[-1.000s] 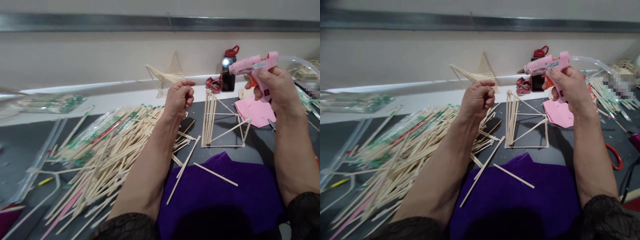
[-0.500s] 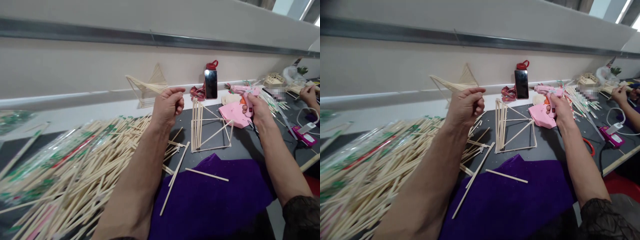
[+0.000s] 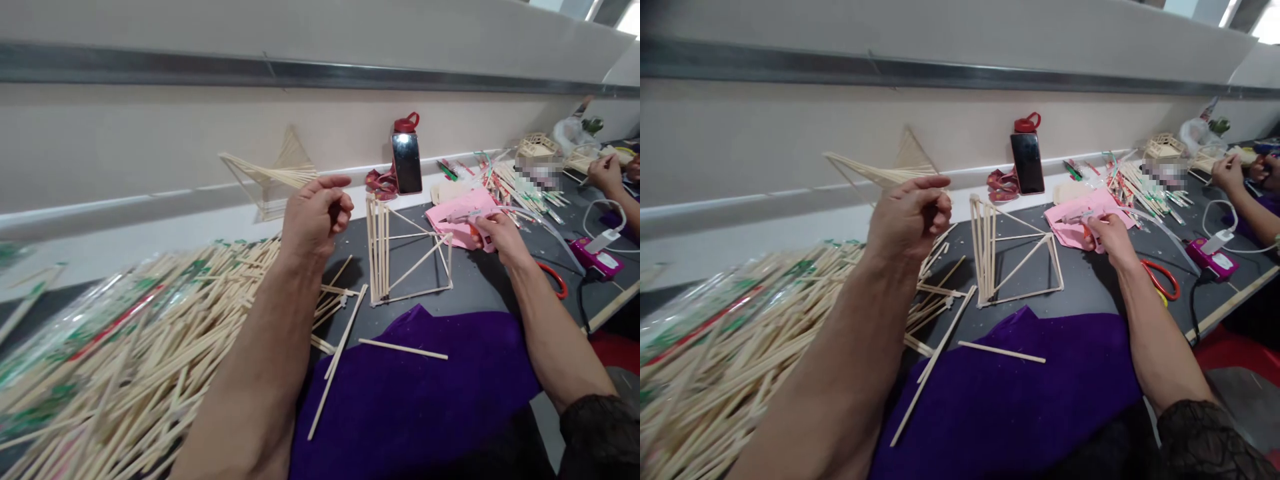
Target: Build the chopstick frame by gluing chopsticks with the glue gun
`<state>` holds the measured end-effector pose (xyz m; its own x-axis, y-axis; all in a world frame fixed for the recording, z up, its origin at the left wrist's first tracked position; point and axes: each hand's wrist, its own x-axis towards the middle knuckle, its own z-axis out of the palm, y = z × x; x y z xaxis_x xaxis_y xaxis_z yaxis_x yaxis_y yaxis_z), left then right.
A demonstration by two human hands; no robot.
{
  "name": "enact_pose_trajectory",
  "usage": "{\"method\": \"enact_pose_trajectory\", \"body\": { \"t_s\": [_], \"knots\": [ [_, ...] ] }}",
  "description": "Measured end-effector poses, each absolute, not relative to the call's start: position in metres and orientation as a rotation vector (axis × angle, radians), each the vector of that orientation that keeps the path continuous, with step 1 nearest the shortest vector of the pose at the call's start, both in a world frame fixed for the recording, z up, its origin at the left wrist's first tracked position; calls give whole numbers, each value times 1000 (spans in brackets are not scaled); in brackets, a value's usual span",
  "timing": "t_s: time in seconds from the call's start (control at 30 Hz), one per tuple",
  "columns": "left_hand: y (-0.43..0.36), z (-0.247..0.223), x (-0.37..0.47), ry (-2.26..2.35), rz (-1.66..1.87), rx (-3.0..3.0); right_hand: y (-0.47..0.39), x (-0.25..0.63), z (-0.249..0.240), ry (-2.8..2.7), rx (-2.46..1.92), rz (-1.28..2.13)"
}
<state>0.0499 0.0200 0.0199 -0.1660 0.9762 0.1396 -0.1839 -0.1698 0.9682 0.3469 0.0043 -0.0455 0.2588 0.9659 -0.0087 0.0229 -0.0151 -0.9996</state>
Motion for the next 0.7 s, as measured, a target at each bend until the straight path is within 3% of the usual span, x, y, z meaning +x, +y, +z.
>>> {"method": "enact_pose_trajectory", "body": {
  "t_s": [0.57,0.7],
  "knots": [
    [16,25,56,1156,1476,1054,15,328,-36,-1180,-1503,595],
    [14,29,56,1138,1472,1050,13,321,-30,-1060,-1413,658]
  ]
}}
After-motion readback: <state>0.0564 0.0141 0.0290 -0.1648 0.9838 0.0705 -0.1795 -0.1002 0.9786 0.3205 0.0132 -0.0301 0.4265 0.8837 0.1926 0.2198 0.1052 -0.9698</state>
